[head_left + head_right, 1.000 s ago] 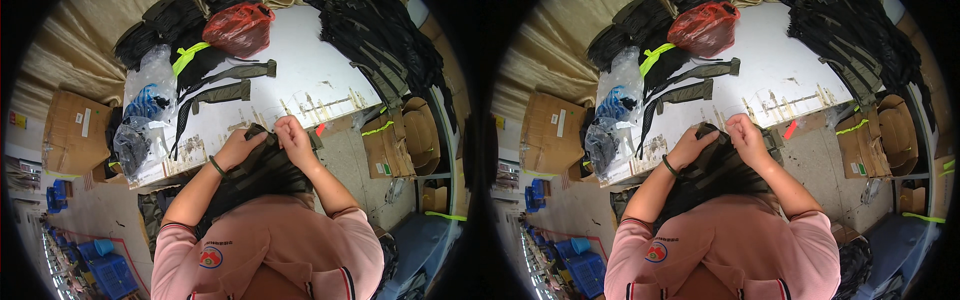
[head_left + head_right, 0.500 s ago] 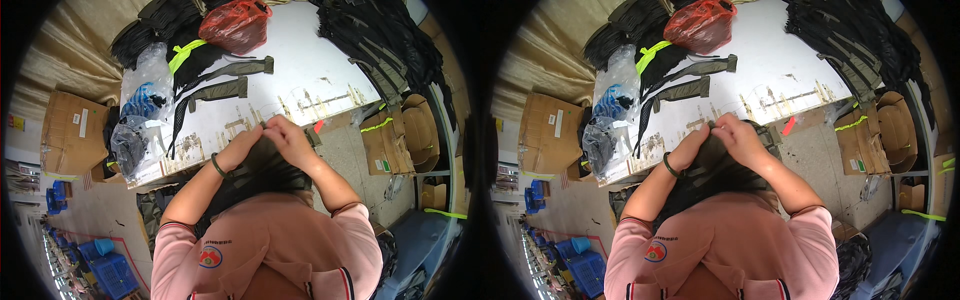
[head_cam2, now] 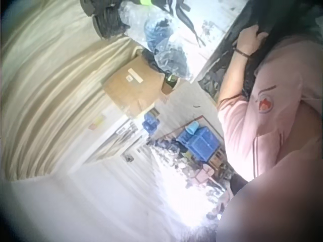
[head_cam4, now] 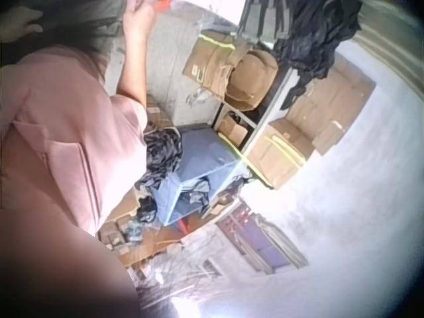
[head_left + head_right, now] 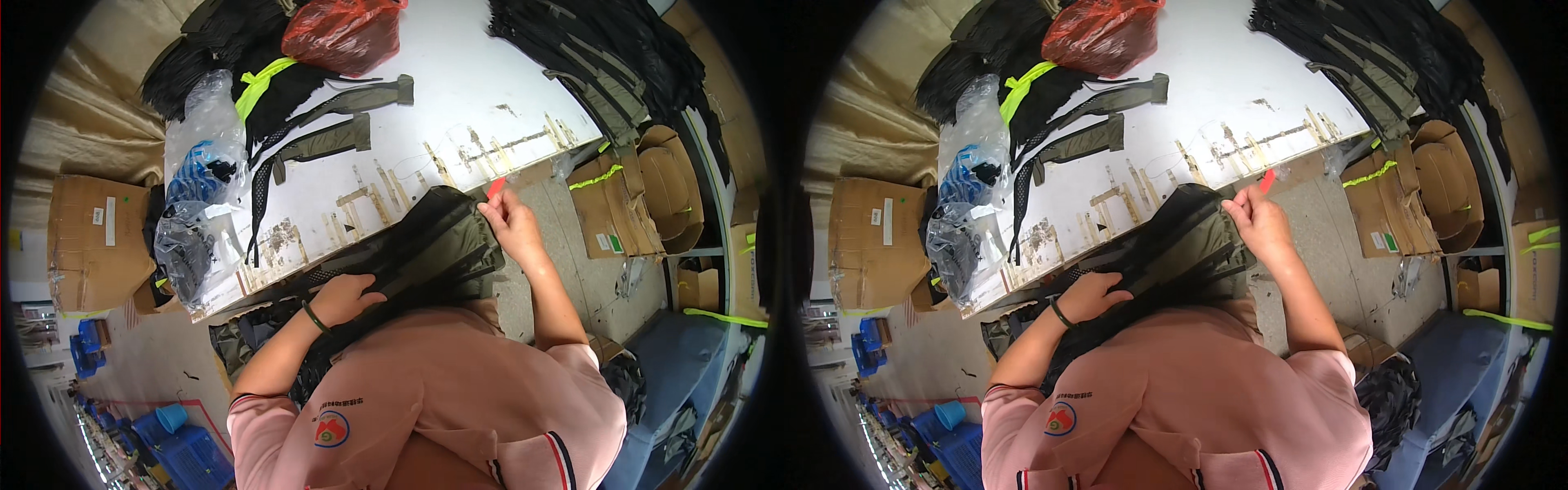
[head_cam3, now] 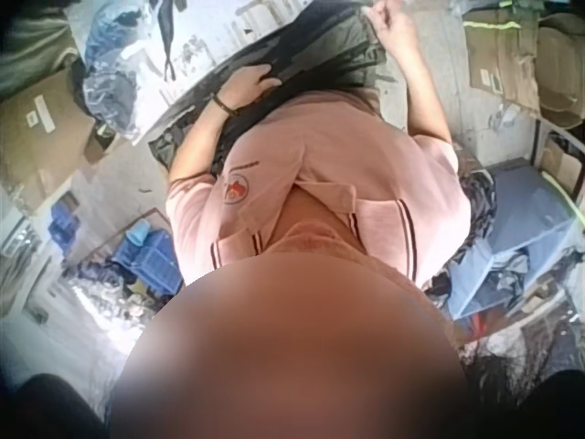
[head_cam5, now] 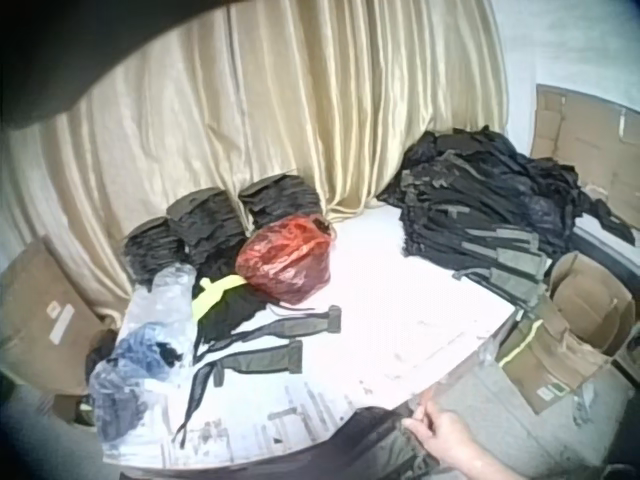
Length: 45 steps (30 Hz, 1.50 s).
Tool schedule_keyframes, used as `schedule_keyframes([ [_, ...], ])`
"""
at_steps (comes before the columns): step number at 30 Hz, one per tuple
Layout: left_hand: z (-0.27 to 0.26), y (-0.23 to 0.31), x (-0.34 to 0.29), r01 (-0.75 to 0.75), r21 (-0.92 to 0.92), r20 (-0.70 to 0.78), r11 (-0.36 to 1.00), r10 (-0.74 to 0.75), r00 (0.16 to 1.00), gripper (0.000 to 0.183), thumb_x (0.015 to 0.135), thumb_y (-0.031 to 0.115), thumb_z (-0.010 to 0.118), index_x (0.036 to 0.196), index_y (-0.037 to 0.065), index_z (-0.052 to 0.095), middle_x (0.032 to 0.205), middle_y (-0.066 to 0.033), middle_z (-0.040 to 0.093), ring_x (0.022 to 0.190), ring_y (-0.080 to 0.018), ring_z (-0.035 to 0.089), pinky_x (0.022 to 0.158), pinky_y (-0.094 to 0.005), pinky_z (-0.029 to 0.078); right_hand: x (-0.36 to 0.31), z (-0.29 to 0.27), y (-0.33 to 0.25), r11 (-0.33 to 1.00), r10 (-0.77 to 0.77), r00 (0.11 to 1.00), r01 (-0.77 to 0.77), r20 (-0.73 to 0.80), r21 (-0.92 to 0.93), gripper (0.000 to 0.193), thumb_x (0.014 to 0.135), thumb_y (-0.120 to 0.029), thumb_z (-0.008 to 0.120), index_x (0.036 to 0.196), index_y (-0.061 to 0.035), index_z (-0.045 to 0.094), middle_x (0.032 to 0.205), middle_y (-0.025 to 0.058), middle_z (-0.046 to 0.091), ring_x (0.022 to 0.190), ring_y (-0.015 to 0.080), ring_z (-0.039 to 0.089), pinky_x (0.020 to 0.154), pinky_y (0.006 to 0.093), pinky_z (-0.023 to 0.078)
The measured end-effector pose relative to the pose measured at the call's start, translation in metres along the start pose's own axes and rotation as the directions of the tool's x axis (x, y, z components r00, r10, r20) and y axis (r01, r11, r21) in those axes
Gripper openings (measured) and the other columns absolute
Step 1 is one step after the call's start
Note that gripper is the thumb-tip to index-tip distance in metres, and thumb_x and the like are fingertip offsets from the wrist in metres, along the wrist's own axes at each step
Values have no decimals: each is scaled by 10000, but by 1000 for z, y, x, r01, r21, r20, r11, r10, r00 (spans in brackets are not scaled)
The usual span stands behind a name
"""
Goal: Inspecting and organizing green textile straps and buckles on a workbench in a factory.
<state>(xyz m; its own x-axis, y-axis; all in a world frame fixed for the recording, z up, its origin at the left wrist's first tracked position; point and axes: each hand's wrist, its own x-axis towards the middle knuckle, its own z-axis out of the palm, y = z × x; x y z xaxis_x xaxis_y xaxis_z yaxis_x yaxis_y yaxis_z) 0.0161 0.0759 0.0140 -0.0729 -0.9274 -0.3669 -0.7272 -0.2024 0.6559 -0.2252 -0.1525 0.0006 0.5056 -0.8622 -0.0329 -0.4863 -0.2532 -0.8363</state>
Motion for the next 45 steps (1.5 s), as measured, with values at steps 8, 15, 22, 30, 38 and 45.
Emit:
schedule_keyframes([
  [8,21,-7,7,127,125,21,984,-131,991,402,835,398,627,843,-2,586,743,-226,621,763,-405,608,676,-490,462,-5,22,-53,720,-662,749,642,14,-263,338,815,-254,680,1094,-77,605,1160,137,562,1114,320,519,925,417,427],
  [15,-61,-19,58,164,-21,-70,986,-165,984,365,851,368,602,912,8,611,871,-172,646,773,-356,605,724,-440,478,-24,58,17,720,-439,794,591,420,-364,500,858,-346,605,1288,-106,516,1396,163,405,1348,346,287,1109,517,167],
  [22,-118,-131,158,316,373,-697,872,39,716,521,850,265,603,1305,63,450,1327,-204,438,1301,-368,333,1061,-478,267,-25,60,3,676,-473,788,611,393,-412,484,856,-327,618,1270,-94,527,1349,171,453,1320,360,328,1096,516,200],
  [30,-126,-89,157,237,271,-574,933,-41,817,278,702,174,744,885,52,574,911,-129,606,939,-314,558,789,-421,451,3,32,-45,852,-524,852,524,-3,-12,268,808,-81,668,1053,-8,588,1036,164,595,957,349,581,816,371,484],
  [38,-86,-40,134,-250,-543,-458,802,-33,888,258,768,-56,659,973,35,531,849,-14,574,752,-72,523,689,-201,446,56,64,-101,756,-645,747,594,-160,-276,459,786,-171,705,1176,-45,499,1107,183,549,941,348,577,782,389,483],
  [45,-65,1,92,-270,-748,-386,606,-67,920,227,823,26,650,1010,38,521,818,16,551,705,-40,480,635,-180,413,62,86,-70,846,-527,840,533,-128,15,291,822,66,480,1095,-22,527,995,198,596,909,379,596,771,385,491],
])
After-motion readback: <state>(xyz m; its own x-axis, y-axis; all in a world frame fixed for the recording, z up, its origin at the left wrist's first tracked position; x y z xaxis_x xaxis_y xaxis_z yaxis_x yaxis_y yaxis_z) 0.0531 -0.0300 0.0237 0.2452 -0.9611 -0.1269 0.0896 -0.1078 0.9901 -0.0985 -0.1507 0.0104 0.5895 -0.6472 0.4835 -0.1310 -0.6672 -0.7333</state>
